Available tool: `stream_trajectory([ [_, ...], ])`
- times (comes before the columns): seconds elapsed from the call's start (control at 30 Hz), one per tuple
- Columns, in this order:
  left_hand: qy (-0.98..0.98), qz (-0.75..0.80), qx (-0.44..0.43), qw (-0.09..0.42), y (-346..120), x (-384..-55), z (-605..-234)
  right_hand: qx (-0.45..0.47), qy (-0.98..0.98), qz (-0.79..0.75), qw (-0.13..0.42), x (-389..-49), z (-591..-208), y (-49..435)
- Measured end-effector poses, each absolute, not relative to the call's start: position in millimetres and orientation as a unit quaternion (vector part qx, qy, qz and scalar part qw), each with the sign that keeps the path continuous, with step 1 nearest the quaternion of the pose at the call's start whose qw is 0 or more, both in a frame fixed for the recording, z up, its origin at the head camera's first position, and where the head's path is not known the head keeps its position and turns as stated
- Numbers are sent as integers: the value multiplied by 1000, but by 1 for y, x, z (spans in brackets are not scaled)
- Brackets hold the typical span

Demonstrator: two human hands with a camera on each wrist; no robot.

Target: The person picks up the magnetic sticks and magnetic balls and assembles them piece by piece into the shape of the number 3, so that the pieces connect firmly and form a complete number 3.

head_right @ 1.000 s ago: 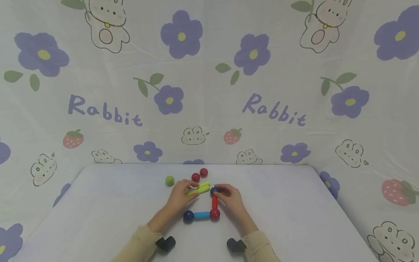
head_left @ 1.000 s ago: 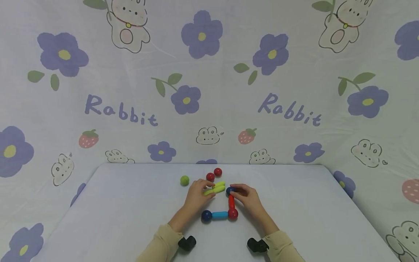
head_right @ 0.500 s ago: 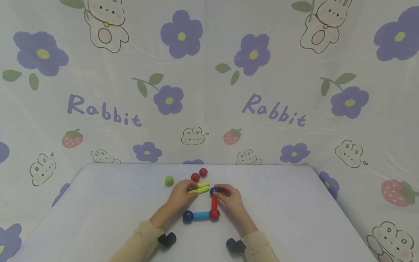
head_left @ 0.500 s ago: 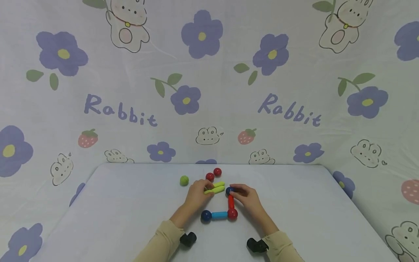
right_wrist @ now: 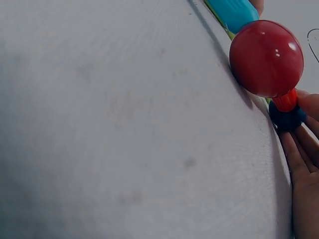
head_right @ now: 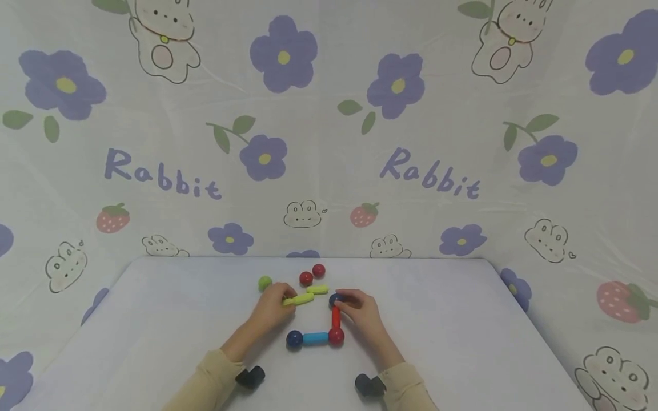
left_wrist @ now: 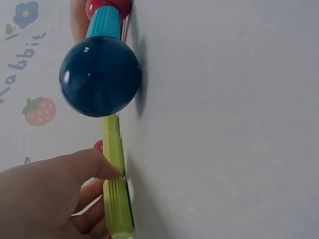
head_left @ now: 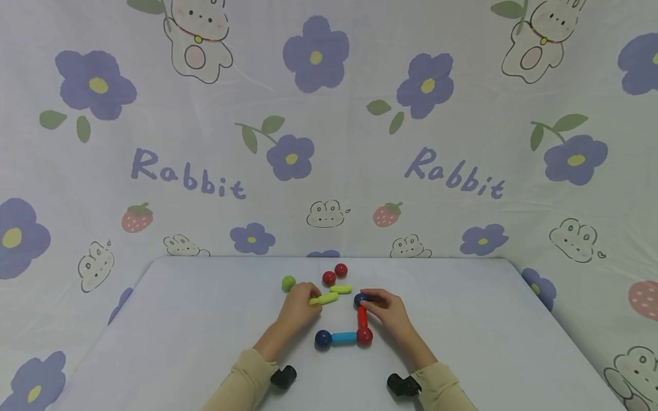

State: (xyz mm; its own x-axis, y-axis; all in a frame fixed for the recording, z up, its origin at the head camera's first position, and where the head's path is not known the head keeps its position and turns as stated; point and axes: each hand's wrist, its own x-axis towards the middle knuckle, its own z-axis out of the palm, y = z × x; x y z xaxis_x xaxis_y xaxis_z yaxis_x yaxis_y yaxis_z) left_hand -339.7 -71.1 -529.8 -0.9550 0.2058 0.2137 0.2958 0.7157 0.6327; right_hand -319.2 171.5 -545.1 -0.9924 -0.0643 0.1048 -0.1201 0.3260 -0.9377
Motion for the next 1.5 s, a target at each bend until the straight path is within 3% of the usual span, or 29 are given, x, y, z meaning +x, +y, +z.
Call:
stream_trajectory([
  [0.67, -942, -294, -91, 135, -71, -335, -517, 48, -815, 577, 28, -320, -546, 172],
  [1.07, -935, -319, -148, 48, -51, -336, -510, 57, -825, 562, 26, -301, -518, 165],
  [1.23, -940, -303, -159, 18, -46, -339, -512, 42, -819, 571, 36, -311, -535, 167],
  [1.5, -940, -314, -130, 12, -44, -339, -513, 40, -813, 580, 33, -322, -550, 171],
])
